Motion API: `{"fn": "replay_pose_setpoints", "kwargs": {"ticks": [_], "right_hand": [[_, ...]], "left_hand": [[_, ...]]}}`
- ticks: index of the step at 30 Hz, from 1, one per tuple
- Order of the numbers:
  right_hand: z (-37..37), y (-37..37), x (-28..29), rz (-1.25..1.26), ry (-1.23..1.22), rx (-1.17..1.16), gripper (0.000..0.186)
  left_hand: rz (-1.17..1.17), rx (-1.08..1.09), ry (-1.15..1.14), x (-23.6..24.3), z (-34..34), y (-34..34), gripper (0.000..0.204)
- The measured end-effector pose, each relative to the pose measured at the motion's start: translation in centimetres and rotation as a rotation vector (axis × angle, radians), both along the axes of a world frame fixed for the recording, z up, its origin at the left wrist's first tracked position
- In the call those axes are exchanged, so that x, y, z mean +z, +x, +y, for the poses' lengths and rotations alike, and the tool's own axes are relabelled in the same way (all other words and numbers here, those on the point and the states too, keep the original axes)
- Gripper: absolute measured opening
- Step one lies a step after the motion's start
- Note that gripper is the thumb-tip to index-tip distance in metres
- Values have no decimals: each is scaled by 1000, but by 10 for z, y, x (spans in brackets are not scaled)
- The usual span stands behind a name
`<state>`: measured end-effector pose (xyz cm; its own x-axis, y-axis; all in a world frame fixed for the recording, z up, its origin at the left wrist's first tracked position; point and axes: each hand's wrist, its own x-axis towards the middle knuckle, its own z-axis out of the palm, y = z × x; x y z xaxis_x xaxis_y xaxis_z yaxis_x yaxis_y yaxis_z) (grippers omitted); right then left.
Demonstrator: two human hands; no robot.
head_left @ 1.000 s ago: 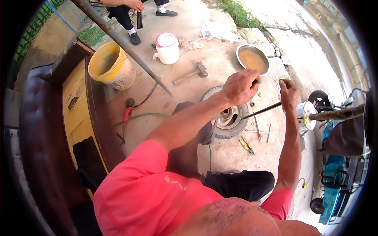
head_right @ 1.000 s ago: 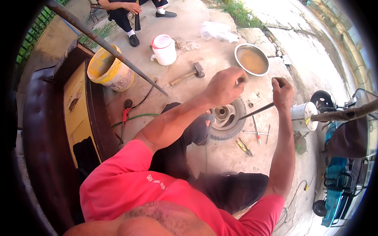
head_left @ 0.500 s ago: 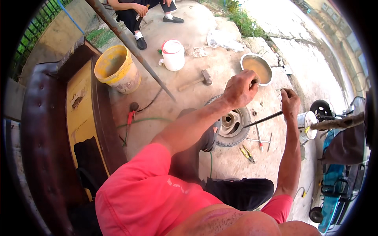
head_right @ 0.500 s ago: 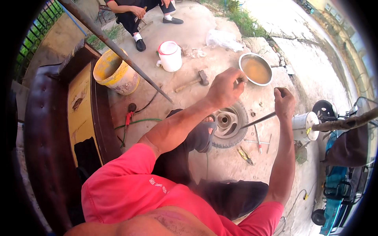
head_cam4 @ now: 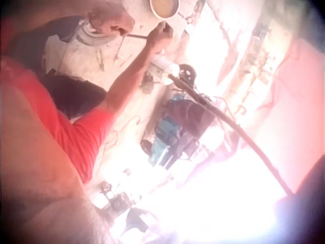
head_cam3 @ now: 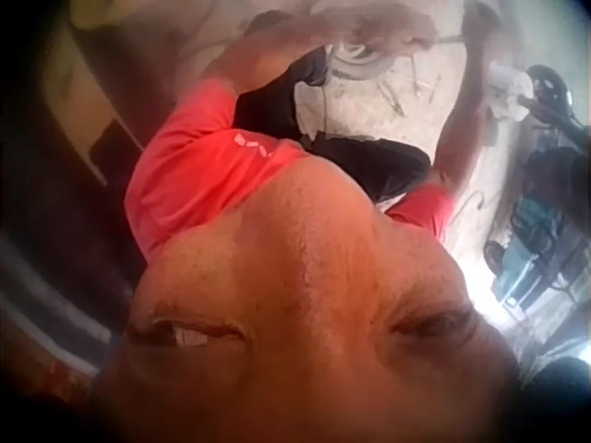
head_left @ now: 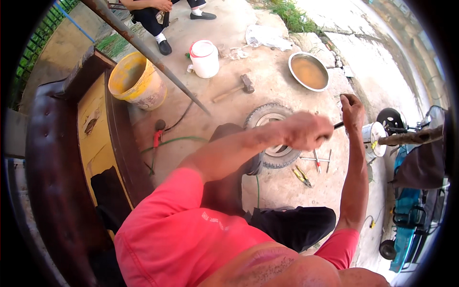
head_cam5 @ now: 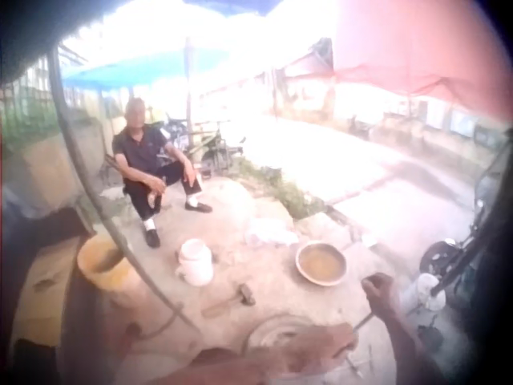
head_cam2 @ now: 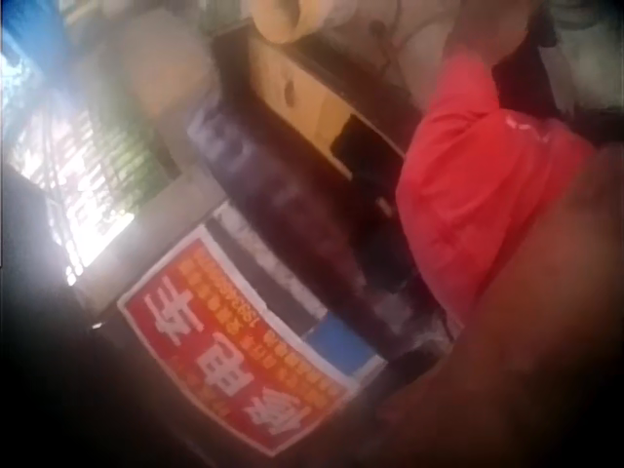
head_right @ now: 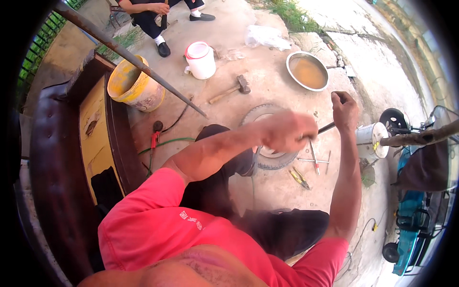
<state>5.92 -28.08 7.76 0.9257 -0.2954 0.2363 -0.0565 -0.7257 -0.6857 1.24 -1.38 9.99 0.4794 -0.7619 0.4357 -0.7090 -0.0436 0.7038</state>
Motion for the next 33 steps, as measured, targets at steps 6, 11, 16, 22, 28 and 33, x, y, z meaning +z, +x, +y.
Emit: {"fn": "replay_pose_setpoints", "kwargs": {"ticks": [6, 11, 16, 22, 28, 33], "right_hand": [[-10, 6, 5, -13, -6, 9, 36], [9, -17, 31, 38, -1, -19, 37], [2, -42, 19, 19, -38, -42, 34], [15, -86, 33, 208, -116, -138, 37], [-19, -140, 25, 542, -488, -136, 43], [-85, -208, -4, 1130, -536, -23, 41]], "left_hand": [[7, -449, 739, 9, -22, -40, 43], [14, -236, 680, 13, -21, -33, 44], [18, -298, 732, 16, -30, -46, 46], [41, -295, 570, 28, -33, -47, 47], [26, -290, 548, 20, -39, -51, 49], [10, -305, 568, 20, -46, -45, 46]]}}
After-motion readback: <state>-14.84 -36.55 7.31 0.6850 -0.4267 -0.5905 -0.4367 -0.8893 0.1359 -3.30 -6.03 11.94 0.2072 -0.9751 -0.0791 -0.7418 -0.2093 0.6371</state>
